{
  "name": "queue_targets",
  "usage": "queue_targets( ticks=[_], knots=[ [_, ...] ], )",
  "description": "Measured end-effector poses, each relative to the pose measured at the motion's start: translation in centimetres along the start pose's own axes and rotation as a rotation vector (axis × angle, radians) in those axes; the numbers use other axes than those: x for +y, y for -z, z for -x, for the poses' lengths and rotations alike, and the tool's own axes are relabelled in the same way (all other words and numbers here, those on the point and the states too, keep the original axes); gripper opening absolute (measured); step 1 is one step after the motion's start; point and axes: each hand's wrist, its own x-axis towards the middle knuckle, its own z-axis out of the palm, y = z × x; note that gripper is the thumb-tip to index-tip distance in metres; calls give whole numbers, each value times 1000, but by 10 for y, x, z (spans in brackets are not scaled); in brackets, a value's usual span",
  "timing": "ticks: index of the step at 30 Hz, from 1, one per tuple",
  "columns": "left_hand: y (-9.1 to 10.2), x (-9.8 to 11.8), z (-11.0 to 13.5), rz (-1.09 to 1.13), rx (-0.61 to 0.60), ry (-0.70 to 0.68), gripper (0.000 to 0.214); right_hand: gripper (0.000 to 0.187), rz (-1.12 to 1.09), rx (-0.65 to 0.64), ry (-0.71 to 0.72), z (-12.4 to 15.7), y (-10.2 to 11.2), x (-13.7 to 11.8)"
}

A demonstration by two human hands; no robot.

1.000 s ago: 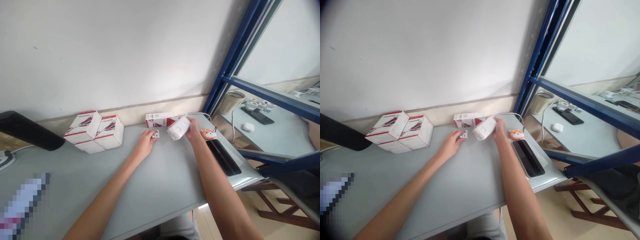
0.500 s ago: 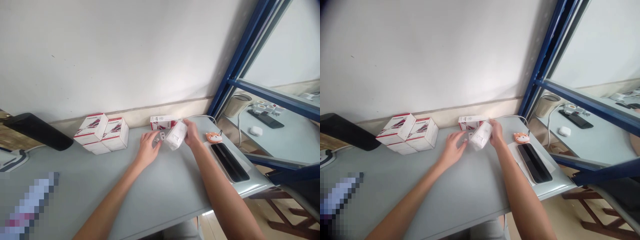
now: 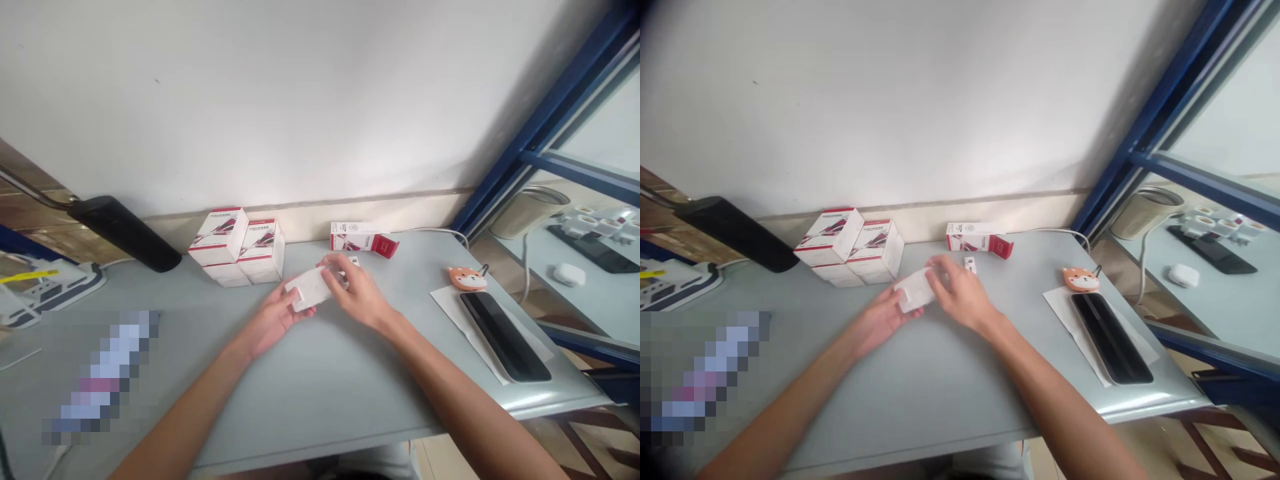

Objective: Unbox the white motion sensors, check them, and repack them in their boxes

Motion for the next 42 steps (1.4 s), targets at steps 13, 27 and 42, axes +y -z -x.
queue_targets(
  ticks=[13, 27, 42],
  knots=[
    [-2, -4, 1, 273, -175, 167, 57, 15, 205, 603, 432, 9, -17, 0],
    [2, -3, -1, 348, 21, 182, 29, 35, -631, 515, -267, -2, -7, -11],
    [14, 17, 11, 385, -75, 65, 40, 14, 244, 372, 87, -12, -4, 38]
  ],
)
